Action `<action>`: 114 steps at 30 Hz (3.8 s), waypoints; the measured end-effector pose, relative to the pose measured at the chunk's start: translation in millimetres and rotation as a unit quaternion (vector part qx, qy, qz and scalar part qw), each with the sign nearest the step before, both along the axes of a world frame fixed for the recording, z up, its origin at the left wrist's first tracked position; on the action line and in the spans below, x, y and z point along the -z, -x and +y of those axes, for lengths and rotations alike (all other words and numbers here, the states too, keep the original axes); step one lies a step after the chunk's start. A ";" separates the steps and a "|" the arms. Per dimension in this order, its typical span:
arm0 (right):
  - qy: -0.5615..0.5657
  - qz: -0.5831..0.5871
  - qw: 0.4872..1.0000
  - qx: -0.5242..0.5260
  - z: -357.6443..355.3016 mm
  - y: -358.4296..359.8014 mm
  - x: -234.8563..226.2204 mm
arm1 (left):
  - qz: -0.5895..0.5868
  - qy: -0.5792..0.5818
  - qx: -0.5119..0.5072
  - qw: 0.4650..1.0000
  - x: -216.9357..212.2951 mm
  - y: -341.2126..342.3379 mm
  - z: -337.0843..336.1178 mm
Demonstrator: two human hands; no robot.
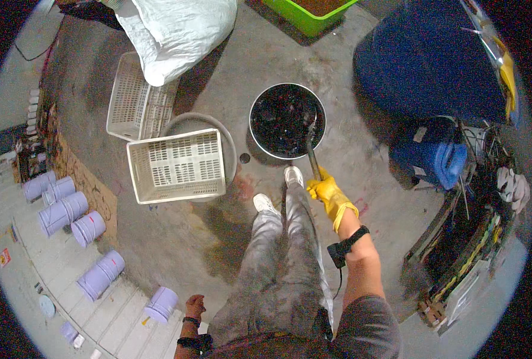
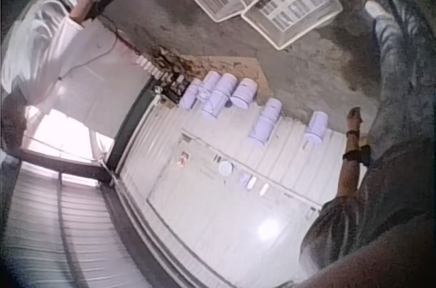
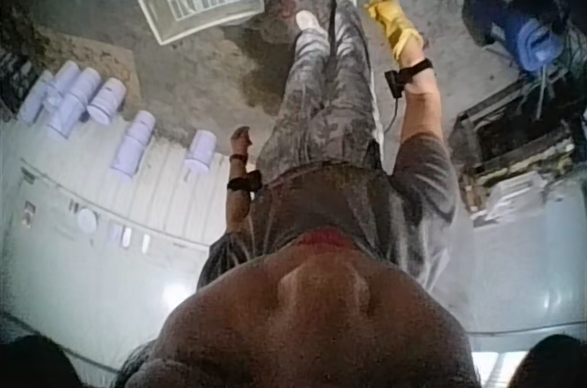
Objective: Rinsing black plastic parts in a bucket of water and transferring them to a basket using a strainer.
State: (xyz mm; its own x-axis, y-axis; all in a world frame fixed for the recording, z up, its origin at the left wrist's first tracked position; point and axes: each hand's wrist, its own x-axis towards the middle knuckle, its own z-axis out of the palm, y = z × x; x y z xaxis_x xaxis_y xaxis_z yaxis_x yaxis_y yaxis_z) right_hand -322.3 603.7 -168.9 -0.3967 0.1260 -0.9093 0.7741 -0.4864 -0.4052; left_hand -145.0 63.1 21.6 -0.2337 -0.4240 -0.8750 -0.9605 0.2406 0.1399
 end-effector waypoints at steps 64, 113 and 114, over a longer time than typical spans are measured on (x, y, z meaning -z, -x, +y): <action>0.024 0.034 0.997 -0.058 62.0 -71.3 -75.1 | 0.095 -0.030 -0.066 0.993 -4.5 -57.4 51.0; -0.303 0.317 0.798 -0.414 -273.0 42.1 -74.1 | 0.030 -0.005 -0.237 0.971 9.1 -99.1 -160.7; -0.238 0.294 0.848 -0.372 -257.6 42.8 -104.8 | 0.038 -0.009 -0.230 0.972 6.4 -90.8 -152.5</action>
